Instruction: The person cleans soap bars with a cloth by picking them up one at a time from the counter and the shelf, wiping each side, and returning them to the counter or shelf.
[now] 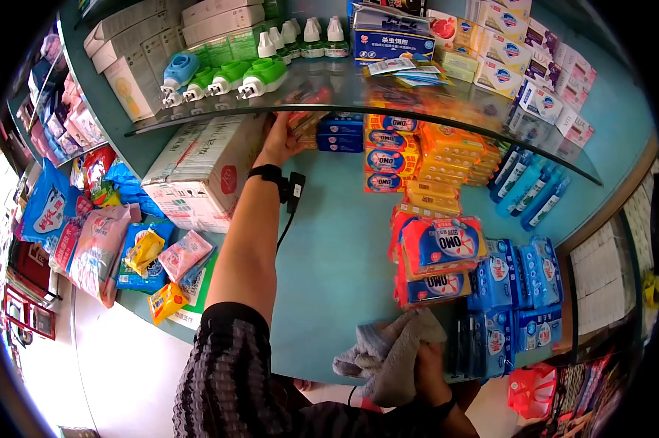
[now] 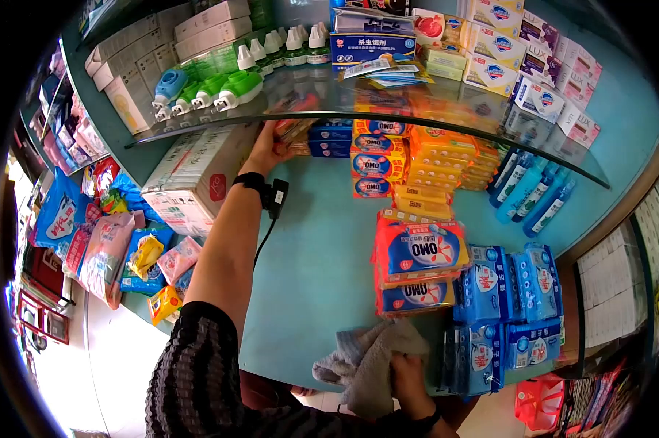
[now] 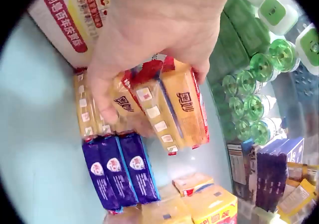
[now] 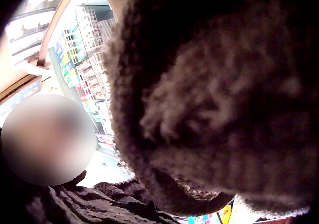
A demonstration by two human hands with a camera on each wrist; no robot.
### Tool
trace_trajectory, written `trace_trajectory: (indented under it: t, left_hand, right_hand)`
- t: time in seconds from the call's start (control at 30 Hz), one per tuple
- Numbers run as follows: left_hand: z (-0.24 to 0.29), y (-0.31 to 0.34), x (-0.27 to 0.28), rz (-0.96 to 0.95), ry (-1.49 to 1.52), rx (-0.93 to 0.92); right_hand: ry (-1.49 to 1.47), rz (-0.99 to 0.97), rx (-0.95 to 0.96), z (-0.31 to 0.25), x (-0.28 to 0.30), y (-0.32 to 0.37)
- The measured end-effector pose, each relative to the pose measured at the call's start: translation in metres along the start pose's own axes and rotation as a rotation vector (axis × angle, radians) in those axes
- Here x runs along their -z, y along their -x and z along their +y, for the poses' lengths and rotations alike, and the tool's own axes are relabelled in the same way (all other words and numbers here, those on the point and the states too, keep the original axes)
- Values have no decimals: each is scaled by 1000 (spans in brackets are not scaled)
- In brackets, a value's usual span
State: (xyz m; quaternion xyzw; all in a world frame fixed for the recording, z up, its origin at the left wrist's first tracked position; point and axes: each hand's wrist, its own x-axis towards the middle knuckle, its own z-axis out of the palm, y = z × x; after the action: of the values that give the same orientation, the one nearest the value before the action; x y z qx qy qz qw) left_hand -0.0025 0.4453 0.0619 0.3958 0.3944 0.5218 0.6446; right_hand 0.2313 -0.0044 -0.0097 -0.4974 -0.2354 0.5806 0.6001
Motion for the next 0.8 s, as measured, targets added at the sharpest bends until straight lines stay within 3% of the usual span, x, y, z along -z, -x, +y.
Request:
trace_trajectory:
  t: [0.13,0.33,0.43,0.47,0.6,0.8]
  left_hand:
    - [-12,15,-9,6,123,-111]
    - [-22,20,14,-18,215,-110]
    - [-19,53,21,-74,200,-14]
    - [-18,69,20,-15,165,-10]
    - [-26,121,44,-32,-22,226]
    - [-24,196,60,-96,-168,278]
  right_hand:
    - [48,-19,67,9,7,-6]
    - [7,-44,53,-1,-5,-4]
    - [70,-62,110,-8,-11,-5]
    - [105,-75,130,-11,-12,-6]
    - [38,-119,135,0,-3,-10]
    - [-69,-186,64,7,2,-10]
